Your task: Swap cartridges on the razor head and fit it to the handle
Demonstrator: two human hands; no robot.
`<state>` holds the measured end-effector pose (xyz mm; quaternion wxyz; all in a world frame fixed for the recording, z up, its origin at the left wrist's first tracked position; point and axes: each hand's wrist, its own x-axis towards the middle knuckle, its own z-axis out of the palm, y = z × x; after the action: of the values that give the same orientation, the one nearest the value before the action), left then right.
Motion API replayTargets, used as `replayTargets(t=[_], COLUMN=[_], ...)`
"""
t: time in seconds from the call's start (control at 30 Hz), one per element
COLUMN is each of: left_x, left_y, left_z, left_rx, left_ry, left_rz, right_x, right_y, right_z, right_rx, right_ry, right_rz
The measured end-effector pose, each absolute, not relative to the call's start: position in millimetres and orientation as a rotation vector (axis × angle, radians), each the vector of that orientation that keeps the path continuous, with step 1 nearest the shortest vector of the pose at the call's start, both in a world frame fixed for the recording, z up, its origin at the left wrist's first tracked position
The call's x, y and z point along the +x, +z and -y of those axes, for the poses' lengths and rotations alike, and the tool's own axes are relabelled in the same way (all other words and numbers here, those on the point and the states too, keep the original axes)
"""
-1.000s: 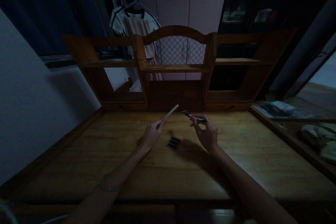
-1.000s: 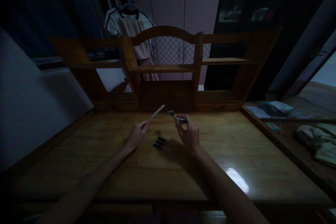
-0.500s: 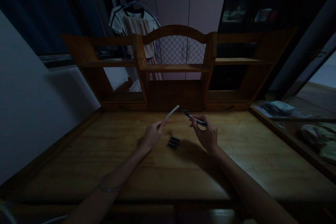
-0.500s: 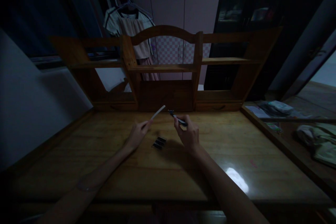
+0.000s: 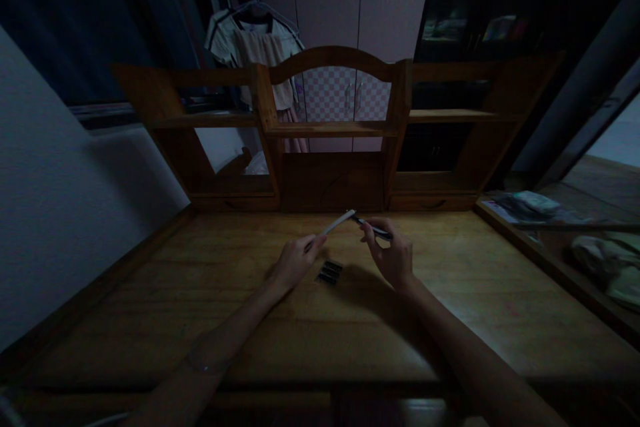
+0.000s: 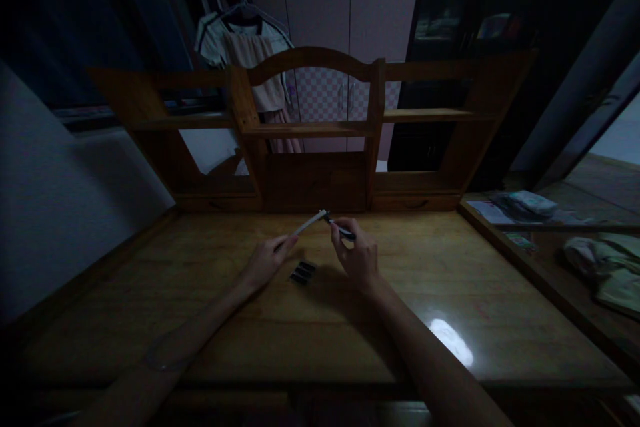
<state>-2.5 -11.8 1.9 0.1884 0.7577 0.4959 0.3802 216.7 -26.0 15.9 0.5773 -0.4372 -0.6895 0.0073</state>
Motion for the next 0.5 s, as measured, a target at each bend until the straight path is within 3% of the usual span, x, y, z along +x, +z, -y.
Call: replayTargets(t=[0.5], left_x=[-5.2], left_y=[-1.8], left_z=[7.0], left_rx=[2.129], left_ry=[1.081], left_rz=[-1.392], right_x=[216.6], right_y=[13.7], right_z=[27.2], right_rx=[-1.005], right_ry=[0.049], right_rz=[1.625])
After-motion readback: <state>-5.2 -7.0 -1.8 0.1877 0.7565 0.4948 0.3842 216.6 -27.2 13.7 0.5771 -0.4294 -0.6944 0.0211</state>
